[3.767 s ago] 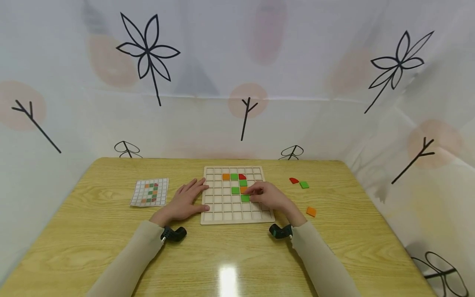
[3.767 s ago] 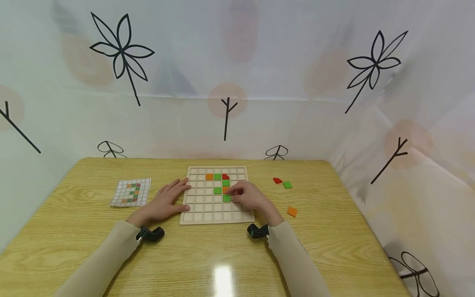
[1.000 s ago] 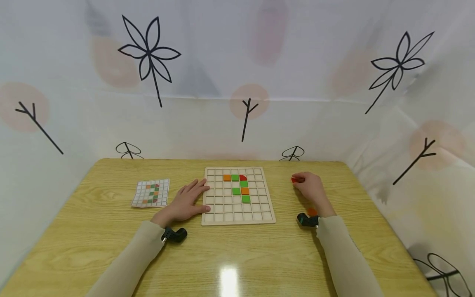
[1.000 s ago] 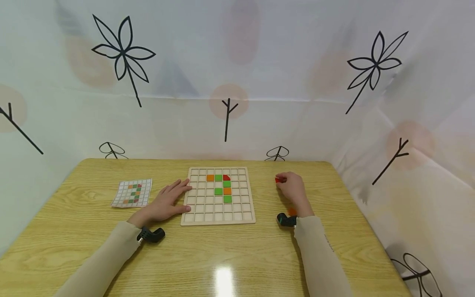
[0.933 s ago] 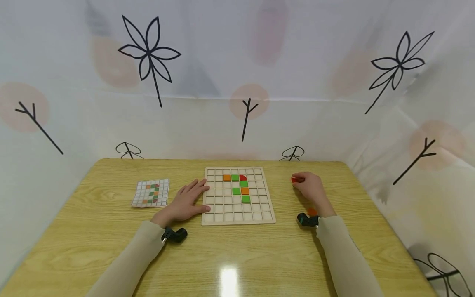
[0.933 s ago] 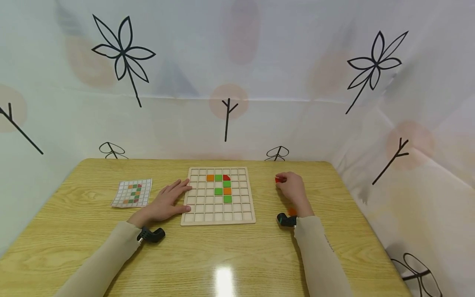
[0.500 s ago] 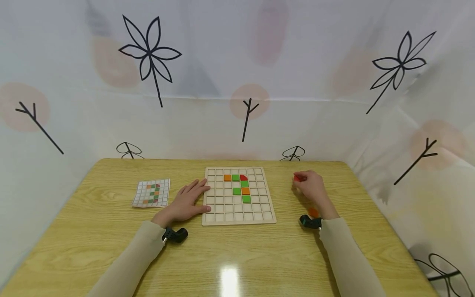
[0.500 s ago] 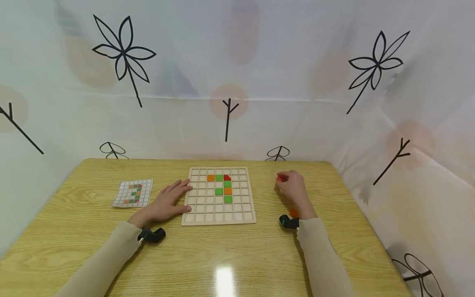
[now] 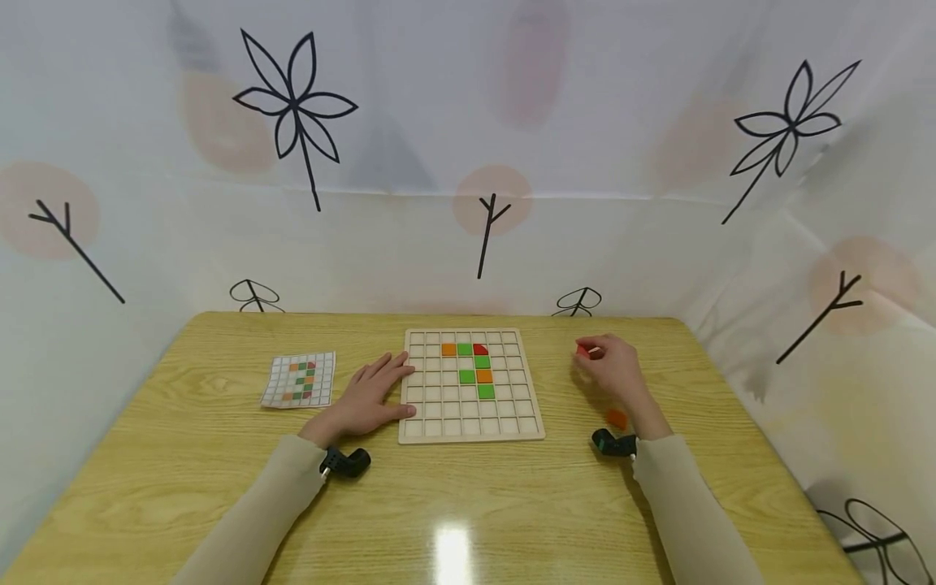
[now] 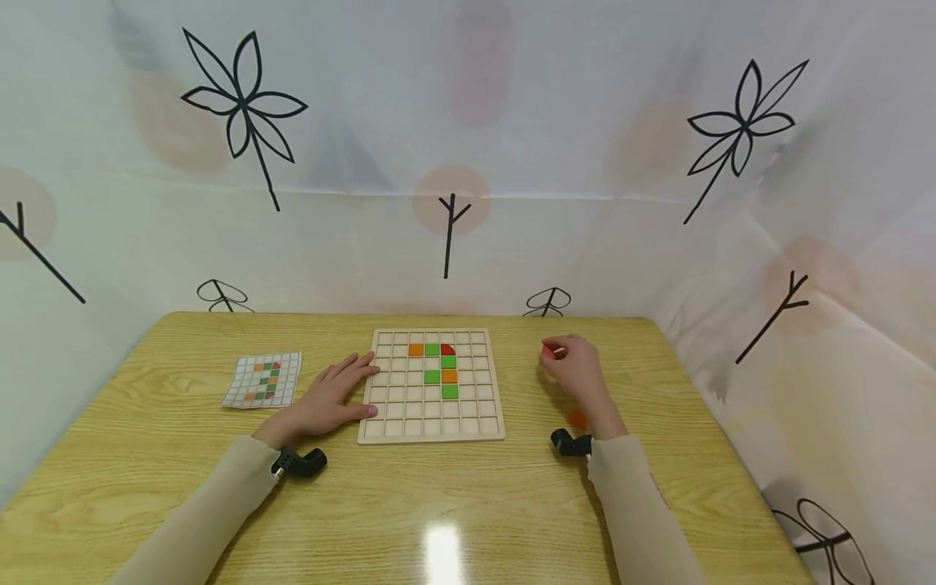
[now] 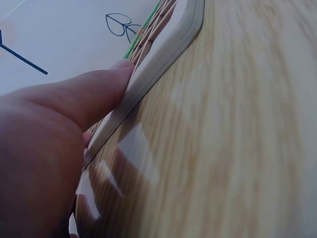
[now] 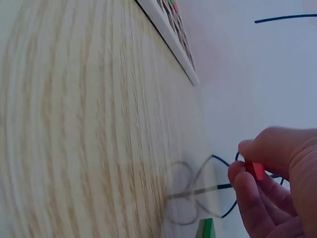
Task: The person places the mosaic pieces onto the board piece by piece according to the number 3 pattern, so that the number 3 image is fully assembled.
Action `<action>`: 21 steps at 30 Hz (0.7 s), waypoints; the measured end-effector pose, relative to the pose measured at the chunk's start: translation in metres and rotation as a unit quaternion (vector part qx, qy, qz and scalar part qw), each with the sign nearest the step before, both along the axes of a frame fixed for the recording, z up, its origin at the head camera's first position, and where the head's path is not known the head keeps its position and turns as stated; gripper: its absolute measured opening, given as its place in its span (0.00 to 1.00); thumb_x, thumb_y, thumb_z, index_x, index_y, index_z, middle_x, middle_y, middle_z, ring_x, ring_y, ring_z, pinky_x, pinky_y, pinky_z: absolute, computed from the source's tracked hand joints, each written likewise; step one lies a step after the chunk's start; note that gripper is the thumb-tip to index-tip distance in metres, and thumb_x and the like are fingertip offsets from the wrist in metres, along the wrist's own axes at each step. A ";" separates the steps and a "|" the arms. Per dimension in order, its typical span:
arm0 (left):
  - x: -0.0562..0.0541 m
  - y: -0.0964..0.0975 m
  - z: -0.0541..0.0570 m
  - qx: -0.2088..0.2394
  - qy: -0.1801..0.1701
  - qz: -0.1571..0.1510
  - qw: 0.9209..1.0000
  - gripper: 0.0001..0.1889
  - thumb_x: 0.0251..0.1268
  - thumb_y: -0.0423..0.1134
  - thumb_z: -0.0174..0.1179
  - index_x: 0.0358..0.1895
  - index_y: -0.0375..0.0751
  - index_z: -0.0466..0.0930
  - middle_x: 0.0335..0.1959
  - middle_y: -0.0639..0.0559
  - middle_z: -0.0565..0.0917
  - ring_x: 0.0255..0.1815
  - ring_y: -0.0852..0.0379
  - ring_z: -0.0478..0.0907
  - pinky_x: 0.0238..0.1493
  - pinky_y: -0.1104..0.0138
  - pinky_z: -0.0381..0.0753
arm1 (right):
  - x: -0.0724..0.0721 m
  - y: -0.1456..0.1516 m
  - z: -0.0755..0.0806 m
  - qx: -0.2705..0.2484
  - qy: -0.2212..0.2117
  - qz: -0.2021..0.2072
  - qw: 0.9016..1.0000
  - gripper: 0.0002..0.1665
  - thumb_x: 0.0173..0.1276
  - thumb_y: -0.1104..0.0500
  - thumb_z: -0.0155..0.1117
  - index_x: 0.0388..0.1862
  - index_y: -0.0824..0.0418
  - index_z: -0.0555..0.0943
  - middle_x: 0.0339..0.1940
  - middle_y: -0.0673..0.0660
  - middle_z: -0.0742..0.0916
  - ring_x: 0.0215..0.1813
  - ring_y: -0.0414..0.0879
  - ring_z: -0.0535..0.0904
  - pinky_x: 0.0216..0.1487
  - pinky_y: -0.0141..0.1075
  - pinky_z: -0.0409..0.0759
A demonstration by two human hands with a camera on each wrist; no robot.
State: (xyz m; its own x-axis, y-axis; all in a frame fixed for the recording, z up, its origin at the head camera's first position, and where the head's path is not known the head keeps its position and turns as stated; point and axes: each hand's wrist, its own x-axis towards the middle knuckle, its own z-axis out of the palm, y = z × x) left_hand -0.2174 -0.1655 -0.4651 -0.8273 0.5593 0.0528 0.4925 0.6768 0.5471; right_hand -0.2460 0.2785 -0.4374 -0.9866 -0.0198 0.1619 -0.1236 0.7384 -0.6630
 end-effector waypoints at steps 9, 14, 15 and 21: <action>0.000 -0.001 -0.002 -0.002 0.001 0.001 1.000 0.37 0.71 0.58 0.58 0.77 0.45 0.61 0.81 0.47 0.49 0.81 0.43 0.39 0.74 0.40 0.37 | 0.005 -0.007 0.000 -0.035 -0.011 0.022 0.999 0.22 0.68 0.61 0.69 0.60 0.67 0.81 0.50 0.66 0.85 0.49 0.60 0.84 0.45 0.48 0.84; 0.000 -0.001 -0.003 -0.002 0.003 0.002 1.000 0.38 0.70 0.58 0.58 0.77 0.45 0.61 0.81 0.47 0.49 0.81 0.43 0.39 0.74 0.40 0.38 | 0.009 -0.016 0.003 -0.064 -0.014 0.044 0.997 0.18 0.71 0.63 0.66 0.57 0.69 0.81 0.48 0.65 0.85 0.44 0.58 0.86 0.40 0.40 0.84; 0.000 -0.001 -0.003 -0.003 0.003 0.002 1.000 0.38 0.70 0.59 0.58 0.77 0.45 0.61 0.81 0.47 0.49 0.81 0.43 0.39 0.74 0.40 0.38 | 0.010 -0.017 0.003 -0.063 -0.014 0.051 0.997 0.17 0.71 0.64 0.65 0.57 0.69 0.82 0.47 0.65 0.85 0.44 0.58 0.86 0.39 0.39 0.84; -0.001 -0.001 -0.003 -0.004 0.006 0.001 1.000 0.38 0.70 0.59 0.58 0.77 0.45 0.61 0.81 0.48 0.49 0.81 0.44 0.39 0.74 0.40 0.38 | 0.014 -0.027 0.005 -0.018 0.000 0.080 0.997 0.14 0.71 0.62 0.66 0.53 0.65 0.84 0.43 0.58 0.88 0.45 0.54 0.82 0.40 0.41 0.79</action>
